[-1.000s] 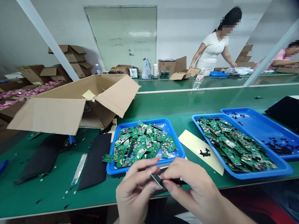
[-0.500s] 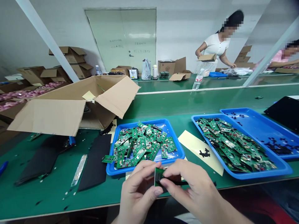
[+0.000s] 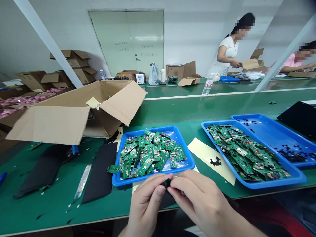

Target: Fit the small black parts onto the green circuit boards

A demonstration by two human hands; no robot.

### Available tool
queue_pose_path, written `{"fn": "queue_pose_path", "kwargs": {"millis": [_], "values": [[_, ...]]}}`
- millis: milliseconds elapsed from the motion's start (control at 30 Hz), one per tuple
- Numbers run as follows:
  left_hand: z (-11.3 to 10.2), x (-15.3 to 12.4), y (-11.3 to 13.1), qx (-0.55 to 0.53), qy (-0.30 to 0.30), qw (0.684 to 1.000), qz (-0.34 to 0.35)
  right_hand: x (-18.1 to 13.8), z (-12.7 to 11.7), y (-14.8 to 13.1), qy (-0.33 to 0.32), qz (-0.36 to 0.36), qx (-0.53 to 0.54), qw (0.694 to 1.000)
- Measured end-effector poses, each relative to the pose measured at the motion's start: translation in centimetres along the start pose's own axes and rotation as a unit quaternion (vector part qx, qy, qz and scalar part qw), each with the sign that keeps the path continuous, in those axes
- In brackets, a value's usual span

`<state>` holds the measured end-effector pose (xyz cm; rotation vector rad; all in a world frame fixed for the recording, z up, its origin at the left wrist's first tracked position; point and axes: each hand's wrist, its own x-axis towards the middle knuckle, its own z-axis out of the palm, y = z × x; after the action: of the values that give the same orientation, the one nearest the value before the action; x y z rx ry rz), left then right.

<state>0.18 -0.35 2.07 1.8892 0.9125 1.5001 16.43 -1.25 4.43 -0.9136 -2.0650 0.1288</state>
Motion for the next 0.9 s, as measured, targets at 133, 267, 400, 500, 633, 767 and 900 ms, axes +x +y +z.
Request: {"fn": "queue_pose_path", "kwargs": {"millis": [133,267,400,500,633,767,900], "values": [[0.3,0.2,0.2,0.024,0.026,0.999,-0.005,0.2,-0.3,0.0,-0.015,0.005,0.007,1.0],[0.6,0.3,0.2,-0.014,0.03,0.998,-0.045,0.2,-0.5,0.2,-0.003,0.004,-0.005,1.0],[0.8,-0.4,-0.4,-0.061,0.021,0.989,-0.134,0.2,-0.6,0.4,-0.027,0.01,-0.001,1.0],[0.7,-0.9,-1.0,-0.088,0.003,0.978,-0.191,0.2,-0.9,0.6,-0.039,-0.003,0.002,0.999],[0.3,-0.8,-1.1,-0.127,-0.039,0.964,-0.232,0.3,-1.2,1.0,-0.047,-0.013,0.009,0.999],[0.2,0.2,-0.4,-0.147,-0.1,0.938,-0.297,0.5,-1.3,1.4,-0.061,-0.033,-0.004,0.998],[0.3,0.8,0.2,-0.231,-0.149,0.889,-0.366,0.6,-1.1,1.7,-0.058,-0.074,-0.015,0.995]]}}
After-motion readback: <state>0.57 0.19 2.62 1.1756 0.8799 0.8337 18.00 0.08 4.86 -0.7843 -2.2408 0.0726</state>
